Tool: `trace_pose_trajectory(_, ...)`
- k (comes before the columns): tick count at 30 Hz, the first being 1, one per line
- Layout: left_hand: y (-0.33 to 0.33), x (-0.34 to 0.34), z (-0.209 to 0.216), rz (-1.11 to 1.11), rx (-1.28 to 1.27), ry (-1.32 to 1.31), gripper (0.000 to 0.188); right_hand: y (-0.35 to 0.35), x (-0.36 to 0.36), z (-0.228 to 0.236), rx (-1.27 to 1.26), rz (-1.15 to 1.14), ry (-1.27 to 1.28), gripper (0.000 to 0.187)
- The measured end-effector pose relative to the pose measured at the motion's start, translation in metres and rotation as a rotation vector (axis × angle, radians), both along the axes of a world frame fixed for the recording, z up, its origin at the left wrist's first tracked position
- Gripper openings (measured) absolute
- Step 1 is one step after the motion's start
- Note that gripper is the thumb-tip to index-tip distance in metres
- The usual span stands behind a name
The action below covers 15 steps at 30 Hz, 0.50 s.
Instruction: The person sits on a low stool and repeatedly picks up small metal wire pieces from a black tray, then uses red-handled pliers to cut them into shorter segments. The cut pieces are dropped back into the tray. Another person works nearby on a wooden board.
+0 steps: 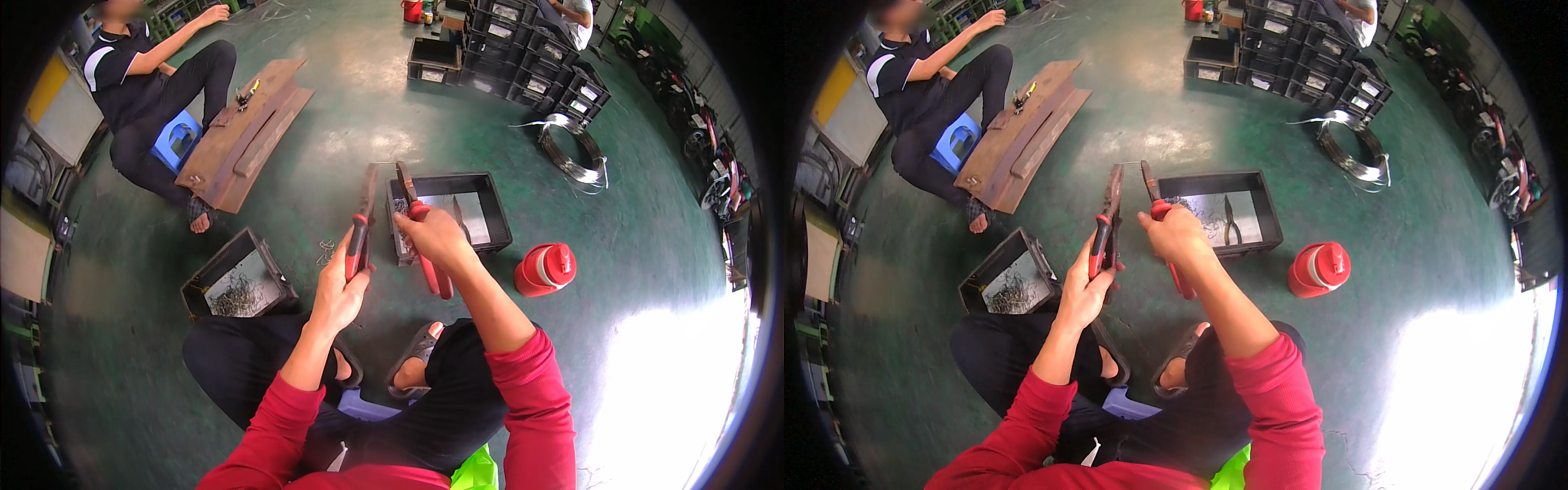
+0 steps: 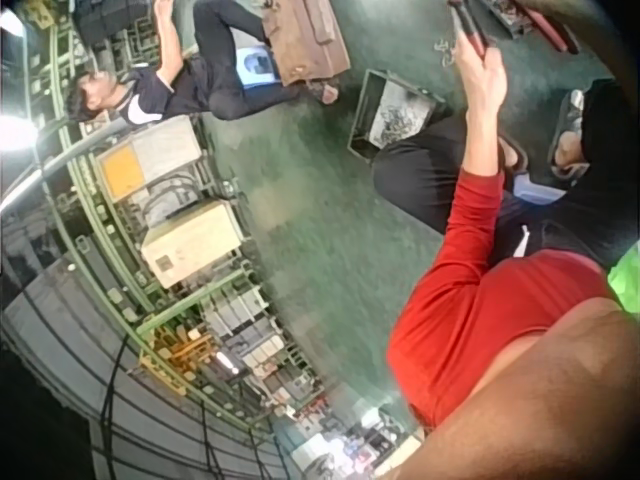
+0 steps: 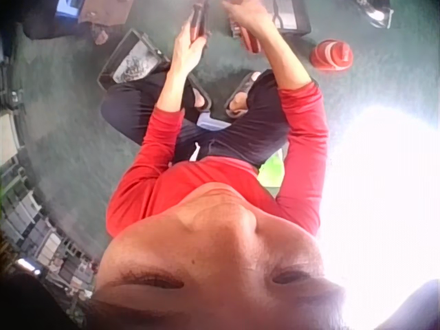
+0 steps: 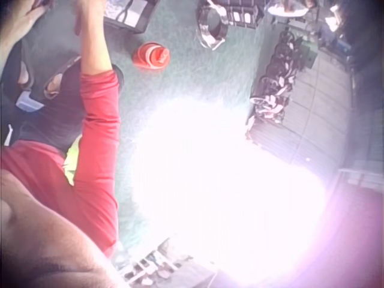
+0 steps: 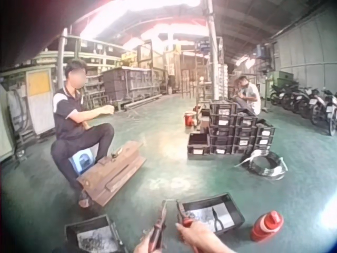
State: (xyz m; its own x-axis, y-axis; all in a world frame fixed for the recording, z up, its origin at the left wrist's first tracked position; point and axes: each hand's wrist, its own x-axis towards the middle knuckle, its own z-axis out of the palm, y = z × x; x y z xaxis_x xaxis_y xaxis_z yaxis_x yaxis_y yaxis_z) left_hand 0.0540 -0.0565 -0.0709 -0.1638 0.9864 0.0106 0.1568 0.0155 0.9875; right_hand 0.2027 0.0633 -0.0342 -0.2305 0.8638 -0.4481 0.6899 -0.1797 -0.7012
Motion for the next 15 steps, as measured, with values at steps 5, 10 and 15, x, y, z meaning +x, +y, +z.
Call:
trace_pose_trajectory(5, -0.007, -0.001, 0.016, -0.05, -0.06, -0.215, 0.058, -0.008, 0.001, 0.008, 0.14, -0.003, -0.135, 0.054)
trace_pose_trajectory(10, -0.011, -0.006, 0.025, -0.094, -0.132, -0.347, 0.058, -0.013, 0.0, 0.013, 0.248, -0.019, -0.24, 0.052)
trace_pose_trajectory(15, -0.012, -0.012, 0.032, -0.128, -0.194, -0.435, 0.06, -0.013, 0.002, 0.008, 0.279, -0.039, -0.261, 0.051)
